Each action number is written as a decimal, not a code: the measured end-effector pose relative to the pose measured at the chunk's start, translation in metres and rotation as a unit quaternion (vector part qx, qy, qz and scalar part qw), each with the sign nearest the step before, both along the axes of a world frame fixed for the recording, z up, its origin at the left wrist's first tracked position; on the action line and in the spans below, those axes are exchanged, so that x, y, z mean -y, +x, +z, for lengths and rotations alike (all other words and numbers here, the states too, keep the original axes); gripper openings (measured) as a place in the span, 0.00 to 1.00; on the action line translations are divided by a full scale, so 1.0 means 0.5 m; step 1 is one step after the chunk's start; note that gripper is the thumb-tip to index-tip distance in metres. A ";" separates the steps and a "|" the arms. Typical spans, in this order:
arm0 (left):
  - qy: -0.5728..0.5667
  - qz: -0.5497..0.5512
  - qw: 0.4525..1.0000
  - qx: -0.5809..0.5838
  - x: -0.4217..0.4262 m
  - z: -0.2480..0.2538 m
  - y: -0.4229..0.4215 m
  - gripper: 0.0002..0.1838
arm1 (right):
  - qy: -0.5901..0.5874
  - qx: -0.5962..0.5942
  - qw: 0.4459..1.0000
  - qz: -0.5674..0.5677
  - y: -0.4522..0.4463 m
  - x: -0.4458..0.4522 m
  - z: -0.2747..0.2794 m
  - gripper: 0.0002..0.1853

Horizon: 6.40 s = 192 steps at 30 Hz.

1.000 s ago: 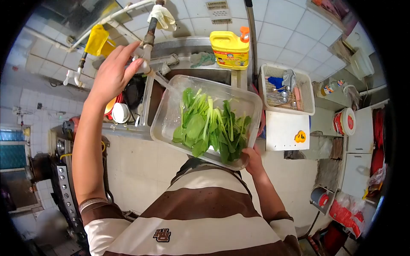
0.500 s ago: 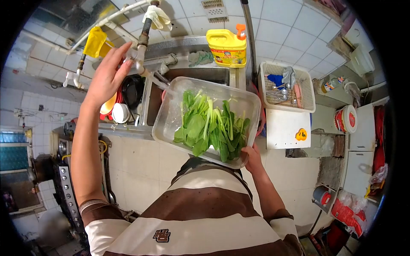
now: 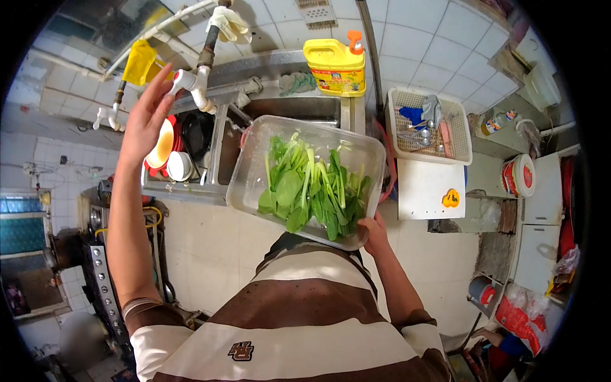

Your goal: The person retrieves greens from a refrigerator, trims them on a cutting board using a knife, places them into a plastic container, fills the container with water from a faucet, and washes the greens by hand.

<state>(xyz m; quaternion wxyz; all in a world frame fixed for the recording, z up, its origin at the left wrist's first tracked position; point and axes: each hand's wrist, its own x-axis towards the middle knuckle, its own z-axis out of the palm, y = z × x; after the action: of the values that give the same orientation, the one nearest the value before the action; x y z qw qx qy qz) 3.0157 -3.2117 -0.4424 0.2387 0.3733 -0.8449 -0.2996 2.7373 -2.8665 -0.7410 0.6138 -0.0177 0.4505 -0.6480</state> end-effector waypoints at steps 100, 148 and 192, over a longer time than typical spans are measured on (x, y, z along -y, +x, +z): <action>0.133 -0.186 0.961 0.156 -0.274 -0.569 -0.309 0.18 | -0.005 -0.582 0.772 0.254 -0.050 0.177 0.002 0.18; -0.101 -0.204 0.941 0.252 -0.296 -0.513 -0.281 0.18 | -0.025 -0.652 0.698 0.295 -0.011 0.170 0.022 0.14; -0.017 -0.174 0.972 0.158 -0.311 -0.513 -0.253 0.06 | 0.008 -0.600 0.717 0.355 0.024 0.178 0.062 0.15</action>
<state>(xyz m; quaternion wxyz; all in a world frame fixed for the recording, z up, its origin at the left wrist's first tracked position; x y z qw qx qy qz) 2.8890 -3.0560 -0.6991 0.0530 0.2586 -0.9290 -0.2592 2.7492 -2.9557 -0.7100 0.3995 -0.5564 0.6905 -0.2323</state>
